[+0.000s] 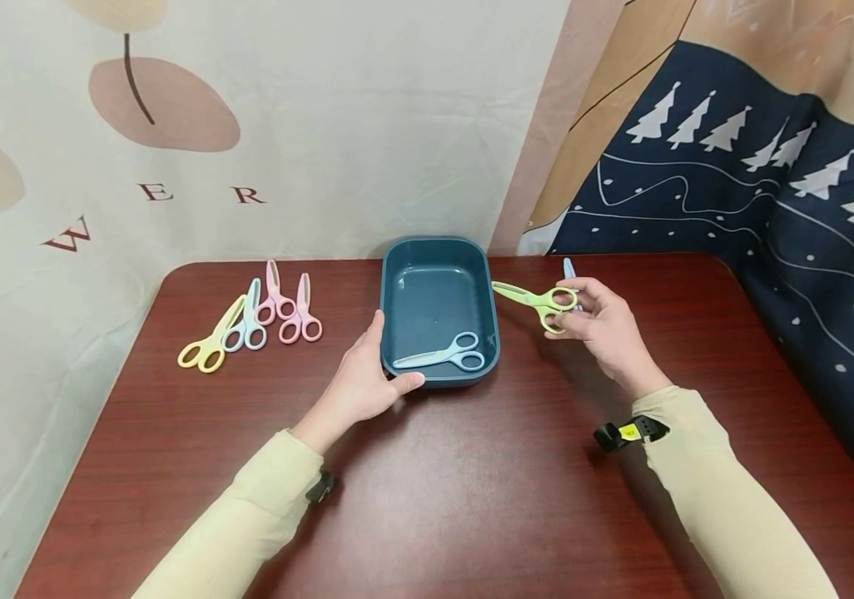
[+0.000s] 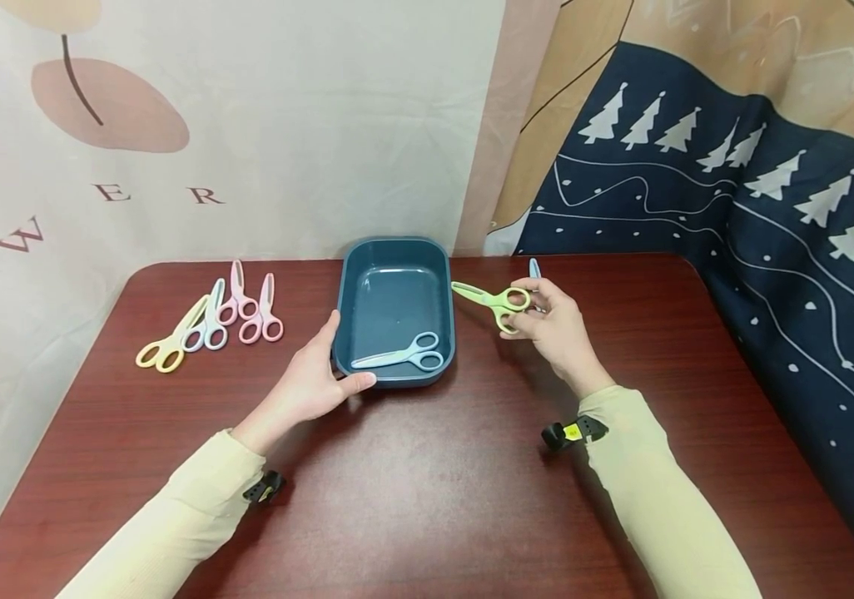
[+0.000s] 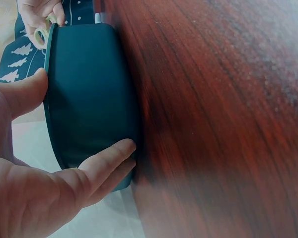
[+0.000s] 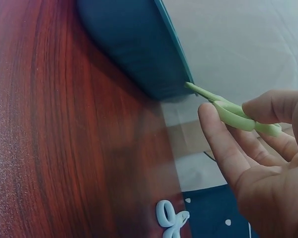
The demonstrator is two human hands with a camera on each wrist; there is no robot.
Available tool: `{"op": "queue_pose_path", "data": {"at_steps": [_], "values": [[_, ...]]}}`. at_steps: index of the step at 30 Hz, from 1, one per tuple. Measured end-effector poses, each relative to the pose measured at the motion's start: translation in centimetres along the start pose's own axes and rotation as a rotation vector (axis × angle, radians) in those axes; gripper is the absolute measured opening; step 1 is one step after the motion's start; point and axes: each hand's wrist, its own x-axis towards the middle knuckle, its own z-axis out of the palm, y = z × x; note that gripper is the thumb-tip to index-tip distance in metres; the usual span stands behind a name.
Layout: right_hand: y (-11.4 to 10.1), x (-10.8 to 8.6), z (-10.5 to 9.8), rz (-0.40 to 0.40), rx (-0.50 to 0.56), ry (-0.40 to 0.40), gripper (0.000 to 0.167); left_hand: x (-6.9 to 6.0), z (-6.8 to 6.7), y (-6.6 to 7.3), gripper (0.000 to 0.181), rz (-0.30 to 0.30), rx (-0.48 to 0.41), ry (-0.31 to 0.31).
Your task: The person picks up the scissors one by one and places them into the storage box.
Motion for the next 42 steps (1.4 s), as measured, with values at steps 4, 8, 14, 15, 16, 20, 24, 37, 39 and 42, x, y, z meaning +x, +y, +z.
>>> {"op": "queue_pose_path", "data": {"at_steps": [4,8,14,15,16,20,24,37,39,42], "values": [[-0.1,0.0,-0.2,-0.025,0.023,0.008,0.04,0.0,-0.1,0.0,0.113,0.003,0.0,0.003],[-0.3,-0.1,-0.2,-0.043,0.047,0.002,0.04,0.0,-0.1,0.1,0.113,0.005,0.0,0.003],[-0.7,-0.2,0.0,-0.044,0.061,-0.006,0.04,0.0,-0.2,0.1,0.113,-0.004,-0.005,0.002],[-0.7,-0.2,0.0,-0.042,0.06,-0.007,0.039,0.0,-0.2,0.1,0.113,-0.006,-0.006,0.002],[-0.8,-0.3,0.1,-0.041,0.059,-0.008,0.039,0.0,-0.2,0.1,0.113,-0.008,-0.007,0.002],[-1.0,-0.3,0.2,-0.036,0.054,-0.012,0.038,0.0,-0.1,0.2,0.113,-0.013,-0.002,0.002],[-1.1,-0.4,0.3,-0.044,0.079,-0.021,0.04,-0.1,-0.1,0.2,0.113,-0.011,-0.005,0.006],[-1.2,-0.4,0.4,-0.031,0.049,-0.037,0.04,-0.1,-0.1,0.1,0.113,-0.004,-0.007,0.01],[-1.3,-0.4,0.5,-0.031,0.05,-0.04,0.04,-0.1,-0.1,0.2,0.113,-0.004,-0.008,0.006],[-1.5,-0.4,0.6,-0.035,0.051,-0.045,0.04,-0.1,-0.1,0.2,0.113,-0.004,-0.01,0.008]]}}
